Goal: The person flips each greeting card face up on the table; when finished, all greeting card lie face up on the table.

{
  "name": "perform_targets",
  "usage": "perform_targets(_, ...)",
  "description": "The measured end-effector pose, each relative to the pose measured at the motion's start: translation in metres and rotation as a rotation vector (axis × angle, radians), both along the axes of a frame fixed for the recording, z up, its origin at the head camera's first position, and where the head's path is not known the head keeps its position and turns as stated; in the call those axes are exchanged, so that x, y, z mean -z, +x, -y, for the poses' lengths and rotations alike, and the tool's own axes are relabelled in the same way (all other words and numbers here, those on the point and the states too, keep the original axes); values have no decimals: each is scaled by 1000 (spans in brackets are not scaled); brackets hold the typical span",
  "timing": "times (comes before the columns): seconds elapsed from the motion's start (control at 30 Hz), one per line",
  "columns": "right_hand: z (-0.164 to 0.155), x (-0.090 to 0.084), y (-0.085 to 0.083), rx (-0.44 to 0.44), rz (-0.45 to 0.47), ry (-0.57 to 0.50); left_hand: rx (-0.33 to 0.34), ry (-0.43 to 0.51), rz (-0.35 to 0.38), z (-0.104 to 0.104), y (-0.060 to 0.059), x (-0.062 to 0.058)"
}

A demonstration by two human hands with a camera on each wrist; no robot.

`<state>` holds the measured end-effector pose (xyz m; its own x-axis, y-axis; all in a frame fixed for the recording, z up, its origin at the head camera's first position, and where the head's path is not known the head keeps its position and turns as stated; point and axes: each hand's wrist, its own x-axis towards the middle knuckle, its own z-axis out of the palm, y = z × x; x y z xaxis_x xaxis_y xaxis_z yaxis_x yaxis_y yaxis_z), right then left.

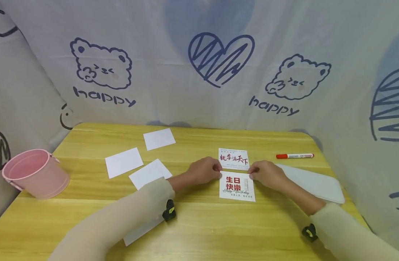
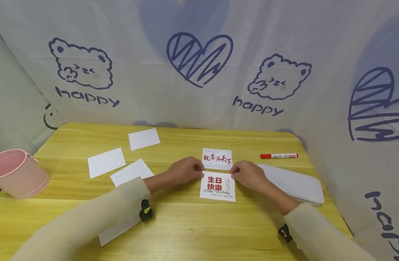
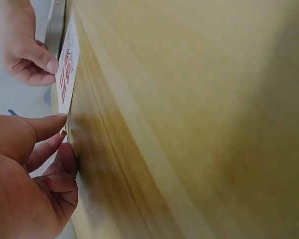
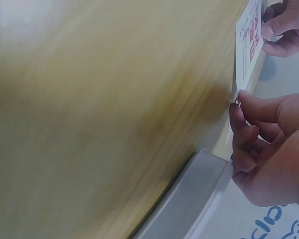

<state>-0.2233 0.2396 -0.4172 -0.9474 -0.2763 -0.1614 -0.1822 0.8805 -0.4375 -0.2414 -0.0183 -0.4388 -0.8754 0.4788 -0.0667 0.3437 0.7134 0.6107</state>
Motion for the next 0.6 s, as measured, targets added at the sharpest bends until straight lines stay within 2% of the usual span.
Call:
perform_targets(0.17, 0, 3, -3, 16, 9, -10, -13, -38, -17, -2, -3, 1)
perform_targets(0.37, 0, 8, -4, 45, -4, 18, -12, -31, -6, -5, -2, -2)
perform_targets(0.5, 2, 8, -4, 46, -48, 68, -8, -16, -4, -3, -3, -2)
perform_targets(0.6, 5, 5, -5, 50, -110, 72, -15, -3, -8, 7, -6, -4)
